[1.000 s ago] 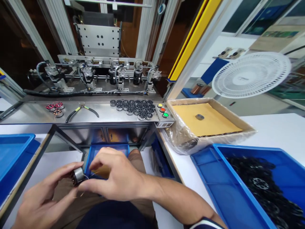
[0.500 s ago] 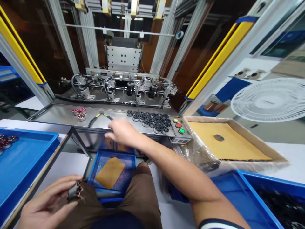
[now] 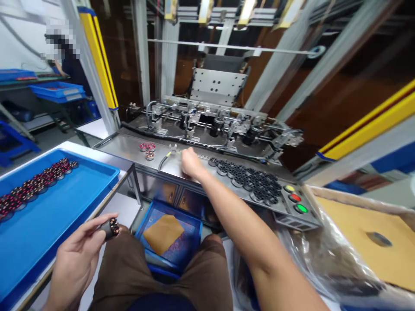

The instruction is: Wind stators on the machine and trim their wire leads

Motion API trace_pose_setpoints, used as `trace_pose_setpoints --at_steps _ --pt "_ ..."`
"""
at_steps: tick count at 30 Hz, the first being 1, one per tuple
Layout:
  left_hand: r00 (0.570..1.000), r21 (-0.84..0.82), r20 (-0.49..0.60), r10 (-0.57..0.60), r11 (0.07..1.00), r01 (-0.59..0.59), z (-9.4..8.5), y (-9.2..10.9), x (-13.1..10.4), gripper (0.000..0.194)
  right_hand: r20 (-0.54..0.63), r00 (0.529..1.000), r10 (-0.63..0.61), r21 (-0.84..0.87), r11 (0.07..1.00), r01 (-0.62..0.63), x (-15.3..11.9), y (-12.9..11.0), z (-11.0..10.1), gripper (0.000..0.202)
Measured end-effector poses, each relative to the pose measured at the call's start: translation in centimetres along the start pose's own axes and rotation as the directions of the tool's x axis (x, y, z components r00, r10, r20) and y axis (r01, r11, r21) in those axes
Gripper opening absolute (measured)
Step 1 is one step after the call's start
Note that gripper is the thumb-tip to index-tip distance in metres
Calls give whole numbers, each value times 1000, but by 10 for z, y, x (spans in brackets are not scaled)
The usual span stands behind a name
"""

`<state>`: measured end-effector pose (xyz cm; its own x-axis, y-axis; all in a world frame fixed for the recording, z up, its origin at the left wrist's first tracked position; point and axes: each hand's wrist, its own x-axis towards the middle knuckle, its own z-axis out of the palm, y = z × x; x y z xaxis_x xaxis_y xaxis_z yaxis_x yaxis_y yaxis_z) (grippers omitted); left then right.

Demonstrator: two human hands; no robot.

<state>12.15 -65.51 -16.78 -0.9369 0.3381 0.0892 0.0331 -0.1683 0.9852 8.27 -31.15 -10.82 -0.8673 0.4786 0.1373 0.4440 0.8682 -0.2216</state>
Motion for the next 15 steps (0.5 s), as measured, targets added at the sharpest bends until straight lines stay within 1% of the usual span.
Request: trace_pose_setpoints --at_steps 2,3,5,6,7,8,9,10,11,12,13,14,15 --pt "1000 -18 17 -5 1000 6 7 1 -3 21 -74 993 -93 7 996 94 -16 13 -17 26" --pt "1000 -35 27 -7 999 8 10 3 -4 19 -119 984 -135 15 990 138 -28 20 -27 28" --pt "999 -80 43 -12 997 15 17 5 -5 16 -183 960 -210 49 974 222 -62 34 -46 25" --pt "999 -101 52 -16 995 21 19 5 -5 14 -232 934 -273 160 936 313 -84 40 -54 21" --pt "998 -118 62 -18 993 25 21 5 -6 13 -194 925 -327 283 884 372 -108 45 -58 19" --pt "997 -130 68 -18 991 27 22 5 -6 12 -96 923 -372 398 836 379 -135 47 -59 17" --pt "997 -136 73 -22 990 32 23 5 -7 12 -5 909 -416 504 785 361 -162 46 -56 16" --pt "996 -136 77 -34 990 44 24 4 -7 12 99 897 -432 598 746 293 -189 43 -49 15" --pt "995 -132 81 -51 989 61 25 4 -8 14 196 880 -433 679 707 197 -215 37 -40 17" --pt "994 -123 86 -70 989 81 26 4 -8 16 265 861 -433 753 651 95 -238 28 -27 20" --pt "992 -110 93 -90 989 100 28 4 -8 19 332 851 -407 805 592 -31 -257 19 -14 27" --pt "989 -101 103 -102 989 113 30 4 -7 21 351 850 -393 854 506 -119 -272 10 0 34" --pt "987 -97 118 -105 988 117 33 5 -7 24 346 858 -379 891 421 -173 -284 2 12 40"
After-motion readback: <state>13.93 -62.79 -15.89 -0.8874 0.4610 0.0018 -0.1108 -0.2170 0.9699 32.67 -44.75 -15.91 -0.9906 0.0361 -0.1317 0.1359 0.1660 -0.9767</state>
